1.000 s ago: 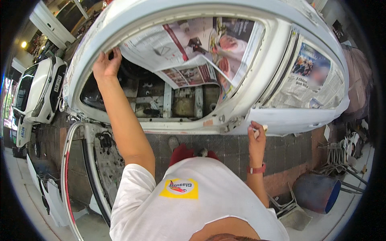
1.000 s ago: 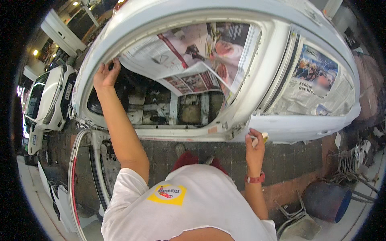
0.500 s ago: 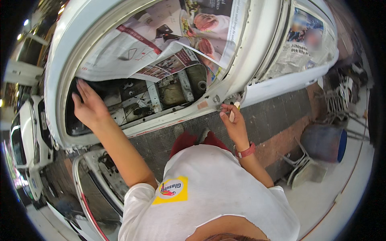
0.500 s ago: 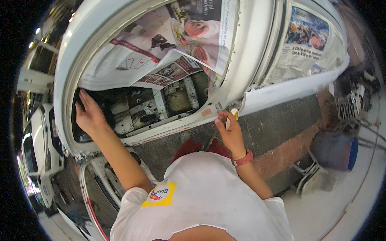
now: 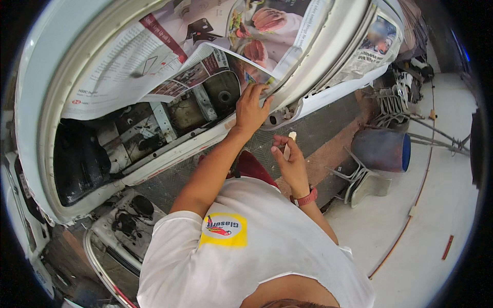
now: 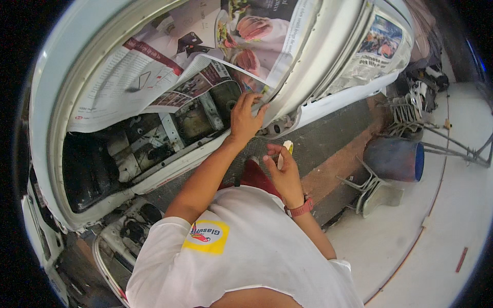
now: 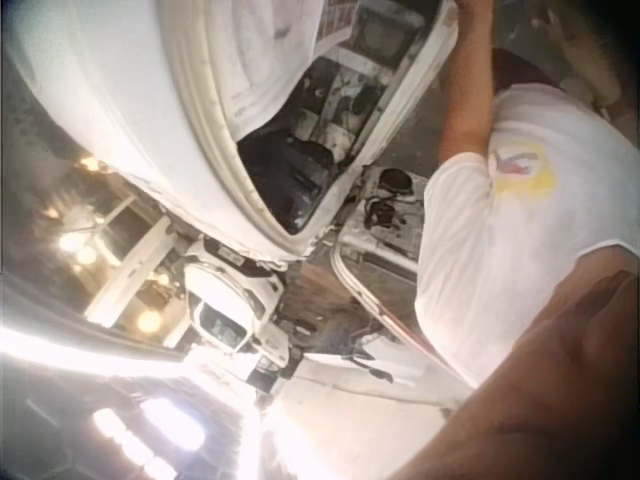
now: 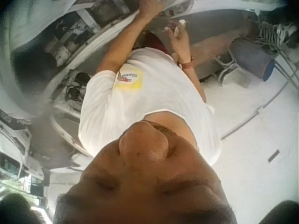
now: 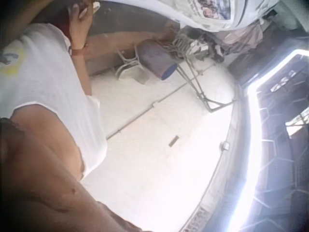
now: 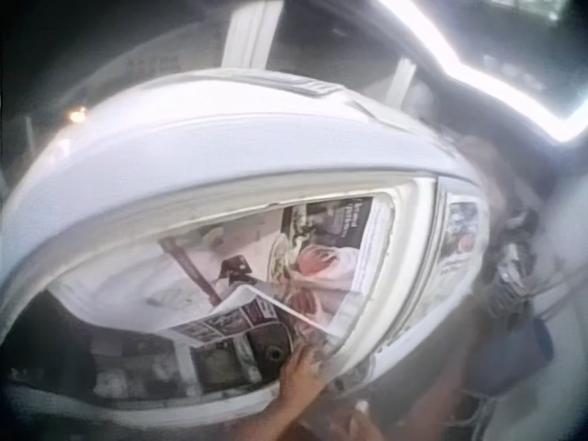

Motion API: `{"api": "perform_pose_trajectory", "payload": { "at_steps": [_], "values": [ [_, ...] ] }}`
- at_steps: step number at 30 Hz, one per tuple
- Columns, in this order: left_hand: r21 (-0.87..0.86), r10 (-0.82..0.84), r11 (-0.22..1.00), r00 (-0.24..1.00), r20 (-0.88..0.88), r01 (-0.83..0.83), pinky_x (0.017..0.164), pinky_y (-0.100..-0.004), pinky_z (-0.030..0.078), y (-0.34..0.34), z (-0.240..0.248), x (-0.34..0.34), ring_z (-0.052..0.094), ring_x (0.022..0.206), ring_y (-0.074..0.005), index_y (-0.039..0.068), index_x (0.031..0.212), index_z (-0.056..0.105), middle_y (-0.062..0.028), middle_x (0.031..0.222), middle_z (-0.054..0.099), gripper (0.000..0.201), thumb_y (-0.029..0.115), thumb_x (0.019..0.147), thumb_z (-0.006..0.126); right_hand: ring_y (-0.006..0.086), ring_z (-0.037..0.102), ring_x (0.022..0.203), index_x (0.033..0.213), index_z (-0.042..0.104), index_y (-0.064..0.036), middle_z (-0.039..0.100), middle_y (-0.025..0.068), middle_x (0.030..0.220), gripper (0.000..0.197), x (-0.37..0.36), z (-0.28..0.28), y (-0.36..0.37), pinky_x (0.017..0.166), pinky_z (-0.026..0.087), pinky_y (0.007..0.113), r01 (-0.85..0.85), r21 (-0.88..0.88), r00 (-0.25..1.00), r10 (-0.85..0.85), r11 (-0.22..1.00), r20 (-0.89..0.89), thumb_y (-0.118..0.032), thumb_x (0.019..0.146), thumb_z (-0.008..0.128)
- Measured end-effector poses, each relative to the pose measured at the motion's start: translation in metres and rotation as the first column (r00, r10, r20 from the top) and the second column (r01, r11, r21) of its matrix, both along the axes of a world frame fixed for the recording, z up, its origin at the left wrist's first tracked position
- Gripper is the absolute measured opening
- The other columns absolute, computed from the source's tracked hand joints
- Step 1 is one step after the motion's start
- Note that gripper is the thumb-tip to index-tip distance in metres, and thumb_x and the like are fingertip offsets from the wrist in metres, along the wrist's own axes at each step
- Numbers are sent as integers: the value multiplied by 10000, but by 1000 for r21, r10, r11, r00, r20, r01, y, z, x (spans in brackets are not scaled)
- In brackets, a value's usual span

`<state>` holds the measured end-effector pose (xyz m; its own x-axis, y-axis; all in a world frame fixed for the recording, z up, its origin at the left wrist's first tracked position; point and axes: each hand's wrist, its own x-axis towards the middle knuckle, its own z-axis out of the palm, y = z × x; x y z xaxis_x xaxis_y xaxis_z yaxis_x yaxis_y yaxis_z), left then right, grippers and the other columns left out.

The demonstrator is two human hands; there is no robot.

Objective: The person tapes newspaper sheets onto the open hood of a white car using masking tape. They repeatedly fold, position, and secure the newspaper to cover the hood surface, smoothing it down and adding tape as needed.

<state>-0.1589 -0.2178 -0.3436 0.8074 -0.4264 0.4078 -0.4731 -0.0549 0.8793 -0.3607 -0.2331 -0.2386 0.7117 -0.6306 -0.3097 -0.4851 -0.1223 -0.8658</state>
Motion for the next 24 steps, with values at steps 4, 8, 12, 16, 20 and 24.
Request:
{"api": "perform_pose_trajectory", "payload": {
  "at_steps": [4,8,12,16,20,24],
  "values": [
    [-23,55,998,996,67,-53,887,-451,598,-13,-14,5,754,1018,-339,84,1187,720,-131,1127,729,361,137,877,898,129,621,1076,1367,681,-6,693,54,1129,336,-10,-12,-22,972,515,311,-57,-33,998,57,998,-17,-139,1065,748],
    [2,101,995,990,94,-102,908,-475,596,-24,-12,1,738,1055,-374,100,1195,729,-125,1152,728,359,152,876,886,104,617,1006,1367,685,-4,694,29,1115,322,-21,-16,-63,907,515,270,-148,-82,988,150,986,24,-123,1073,740],
    [15,161,986,979,127,-164,919,-458,605,-28,-8,-4,744,1079,-371,74,1172,744,-134,1165,741,347,117,862,894,108,619,998,1355,684,-8,693,33,1094,310,-32,-19,-106,889,522,277,-181,-73,980,186,981,65,-116,1069,737],
    [-1,204,978,959,196,-207,902,-457,615,-32,-10,-16,755,1045,-375,75,1152,760,-136,1136,757,308,86,867,876,88,607,953,1359,686,-20,689,16,1081,304,-51,-27,-143,839,517,272,-240,-62,970,242,969,26,-103,1070,733],
    [-43,286,958,927,242,-284,874,-464,624,-39,-7,-26,764,989,-381,77,1149,769,-132,1105,767,277,65,883,845,92,612,935,1359,690,-19,695,22,1080,307,-63,-31,-171,835,512,268,-319,-58,947,321,946,28,-108,1069,734],
    [-44,320,947,921,221,-318,884,-432,623,-39,-1,-34,775,1011,-360,68,1156,778,-133,1112,779,281,57,888,862,100,620,941,1362,691,-11,705,31,1087,317,-69,-32,-183,856,516,271,-390,-58,921,390,919,-4,-128,1071,735]
  ]
}}
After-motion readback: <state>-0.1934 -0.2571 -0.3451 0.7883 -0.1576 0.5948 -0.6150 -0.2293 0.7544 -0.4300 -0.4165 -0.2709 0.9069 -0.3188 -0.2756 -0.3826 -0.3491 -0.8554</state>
